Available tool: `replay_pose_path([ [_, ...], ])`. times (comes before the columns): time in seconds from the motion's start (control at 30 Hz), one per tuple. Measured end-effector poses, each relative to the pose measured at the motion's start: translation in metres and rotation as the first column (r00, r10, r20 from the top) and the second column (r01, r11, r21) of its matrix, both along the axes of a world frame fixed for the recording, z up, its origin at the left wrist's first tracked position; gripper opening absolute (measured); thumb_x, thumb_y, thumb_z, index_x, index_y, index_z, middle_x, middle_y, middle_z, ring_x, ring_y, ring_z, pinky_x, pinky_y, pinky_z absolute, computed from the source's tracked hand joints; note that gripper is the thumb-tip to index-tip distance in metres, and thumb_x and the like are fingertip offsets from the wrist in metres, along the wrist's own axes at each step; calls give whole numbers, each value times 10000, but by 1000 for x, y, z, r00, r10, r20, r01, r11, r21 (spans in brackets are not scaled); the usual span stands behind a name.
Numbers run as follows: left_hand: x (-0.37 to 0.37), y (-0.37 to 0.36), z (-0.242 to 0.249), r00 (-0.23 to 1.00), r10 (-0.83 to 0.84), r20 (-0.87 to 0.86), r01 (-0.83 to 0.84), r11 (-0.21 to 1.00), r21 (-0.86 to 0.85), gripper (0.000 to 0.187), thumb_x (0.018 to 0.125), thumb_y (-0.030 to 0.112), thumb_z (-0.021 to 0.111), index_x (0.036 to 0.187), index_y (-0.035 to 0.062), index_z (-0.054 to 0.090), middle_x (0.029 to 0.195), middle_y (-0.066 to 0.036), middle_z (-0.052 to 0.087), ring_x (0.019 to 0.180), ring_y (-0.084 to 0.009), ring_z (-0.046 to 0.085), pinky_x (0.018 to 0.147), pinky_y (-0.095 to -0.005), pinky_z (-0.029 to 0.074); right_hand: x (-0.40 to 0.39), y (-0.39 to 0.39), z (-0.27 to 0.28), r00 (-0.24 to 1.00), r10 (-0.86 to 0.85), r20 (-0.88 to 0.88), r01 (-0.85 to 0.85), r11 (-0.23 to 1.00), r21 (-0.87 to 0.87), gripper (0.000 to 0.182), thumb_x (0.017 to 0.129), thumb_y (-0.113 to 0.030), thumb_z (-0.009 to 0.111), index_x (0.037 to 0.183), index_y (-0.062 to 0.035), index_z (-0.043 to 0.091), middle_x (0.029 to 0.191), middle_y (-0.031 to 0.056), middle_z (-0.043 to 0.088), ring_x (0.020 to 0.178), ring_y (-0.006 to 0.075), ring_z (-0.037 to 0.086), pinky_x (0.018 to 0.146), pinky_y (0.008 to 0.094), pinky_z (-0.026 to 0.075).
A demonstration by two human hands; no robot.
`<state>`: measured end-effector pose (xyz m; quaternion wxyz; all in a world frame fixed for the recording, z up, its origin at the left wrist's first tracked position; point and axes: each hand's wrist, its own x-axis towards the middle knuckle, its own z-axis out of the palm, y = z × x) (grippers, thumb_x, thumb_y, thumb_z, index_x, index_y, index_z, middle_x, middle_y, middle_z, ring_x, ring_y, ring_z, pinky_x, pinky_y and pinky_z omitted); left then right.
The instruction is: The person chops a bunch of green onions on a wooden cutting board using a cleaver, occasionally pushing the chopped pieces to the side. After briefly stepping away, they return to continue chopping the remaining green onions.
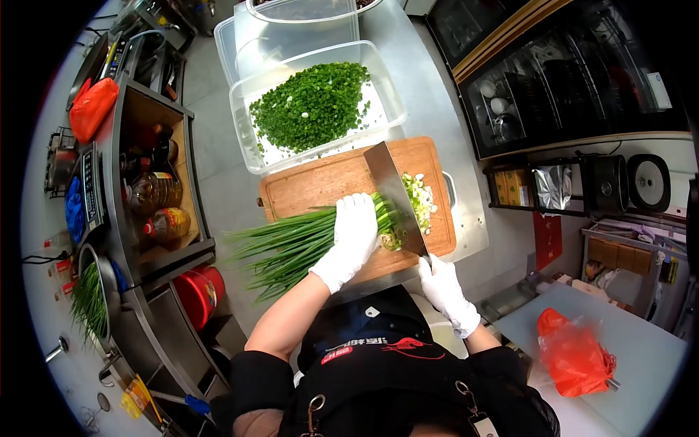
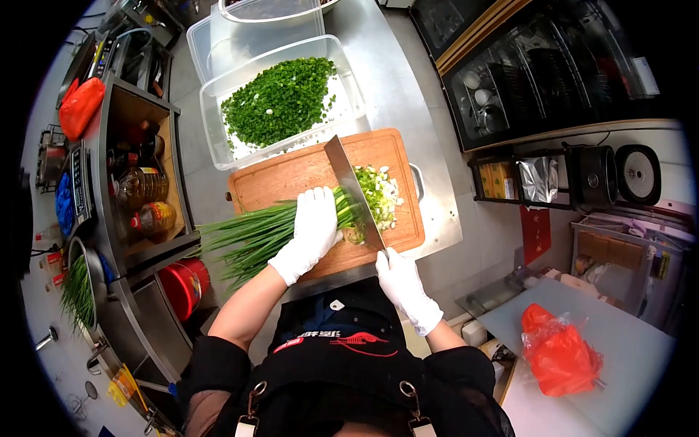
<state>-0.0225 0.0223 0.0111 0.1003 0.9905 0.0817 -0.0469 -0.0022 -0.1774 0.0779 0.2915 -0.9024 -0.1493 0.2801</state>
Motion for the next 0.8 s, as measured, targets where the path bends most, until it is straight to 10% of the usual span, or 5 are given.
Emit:
replay_pose_path([
  [0.8, 3, -7, -8, 998, 50, -29, -50, 999, 3, 728, 598, 342, 846, 1134, -22, 513, 1020, -137, 538, 976, -275, 518, 873, -399, 405, 9, 17, 5, 945, -179, -275, 169, 984, -62, 282, 961, -224, 495, 896, 32, 595, 781, 274, 624, 782, 436, 616, 694, 450, 472],
])
